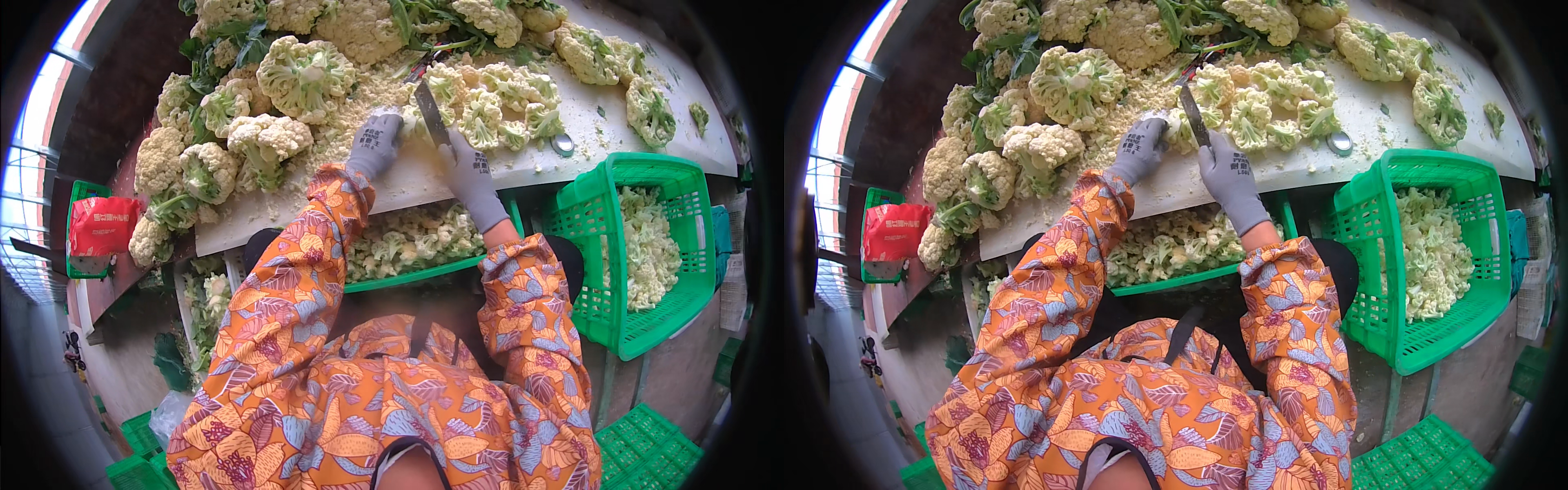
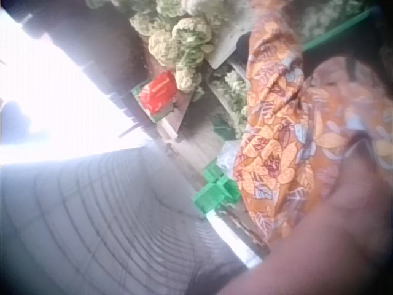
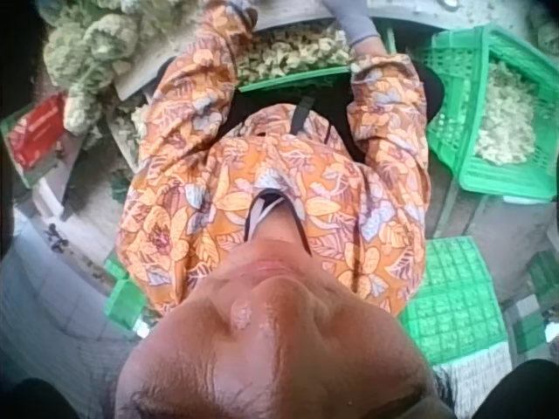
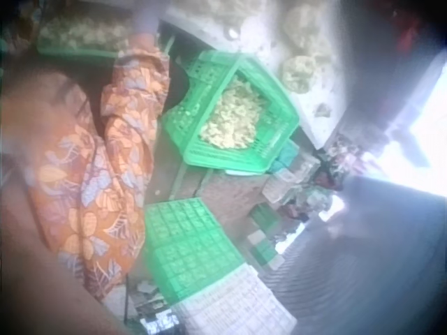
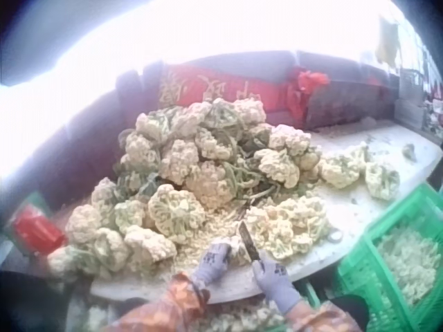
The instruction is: The person uses a knife to cut cauliflower florets on a white cutting board and places the pieces into a green basket. The person handles whole cauliflower heads, separates florets, and transfers them into the basket.
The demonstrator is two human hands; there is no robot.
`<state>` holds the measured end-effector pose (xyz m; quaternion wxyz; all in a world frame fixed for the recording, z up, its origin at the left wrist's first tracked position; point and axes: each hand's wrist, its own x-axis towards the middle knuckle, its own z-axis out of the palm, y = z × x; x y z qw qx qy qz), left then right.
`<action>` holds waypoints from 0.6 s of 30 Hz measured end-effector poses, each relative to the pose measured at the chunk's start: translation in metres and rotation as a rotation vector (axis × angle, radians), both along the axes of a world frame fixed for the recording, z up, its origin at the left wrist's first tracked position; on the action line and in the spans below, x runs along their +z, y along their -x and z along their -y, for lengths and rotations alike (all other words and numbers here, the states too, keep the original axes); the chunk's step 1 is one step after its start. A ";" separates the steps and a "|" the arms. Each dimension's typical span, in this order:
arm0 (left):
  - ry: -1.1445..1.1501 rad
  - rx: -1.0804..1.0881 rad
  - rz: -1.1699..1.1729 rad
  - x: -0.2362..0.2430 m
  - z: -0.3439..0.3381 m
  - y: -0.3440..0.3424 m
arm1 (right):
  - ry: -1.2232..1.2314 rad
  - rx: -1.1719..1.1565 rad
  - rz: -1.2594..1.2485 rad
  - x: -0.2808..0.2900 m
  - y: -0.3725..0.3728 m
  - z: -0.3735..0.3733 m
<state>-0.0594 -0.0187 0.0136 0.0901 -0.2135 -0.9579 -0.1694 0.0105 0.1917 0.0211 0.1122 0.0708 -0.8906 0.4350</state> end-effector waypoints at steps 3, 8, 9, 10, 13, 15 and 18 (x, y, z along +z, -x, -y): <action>0.140 -0.005 0.026 0.006 0.002 0.009 | 0.065 -0.053 0.133 0.004 0.007 -0.008; -0.088 0.255 -0.210 0.003 -0.001 0.003 | 0.099 -0.052 0.098 0.018 0.006 -0.011; -0.181 0.332 -0.303 -0.002 -0.001 -0.002 | 0.081 -0.046 0.028 0.021 0.003 -0.009; -0.255 0.373 -0.200 0.009 -0.009 -0.010 | 0.093 -0.017 0.009 0.031 -0.001 -0.009; -0.524 0.363 -0.327 0.004 -0.005 -0.016 | 0.053 0.083 -0.259 0.030 -0.005 0.003; -0.543 0.354 -0.295 -0.002 -0.005 -0.019 | -0.024 0.090 -0.161 0.022 -0.009 0.020; -0.568 0.268 -0.019 0.001 -0.032 -0.020 | -0.116 -0.017 -0.239 -0.031 0.012 0.030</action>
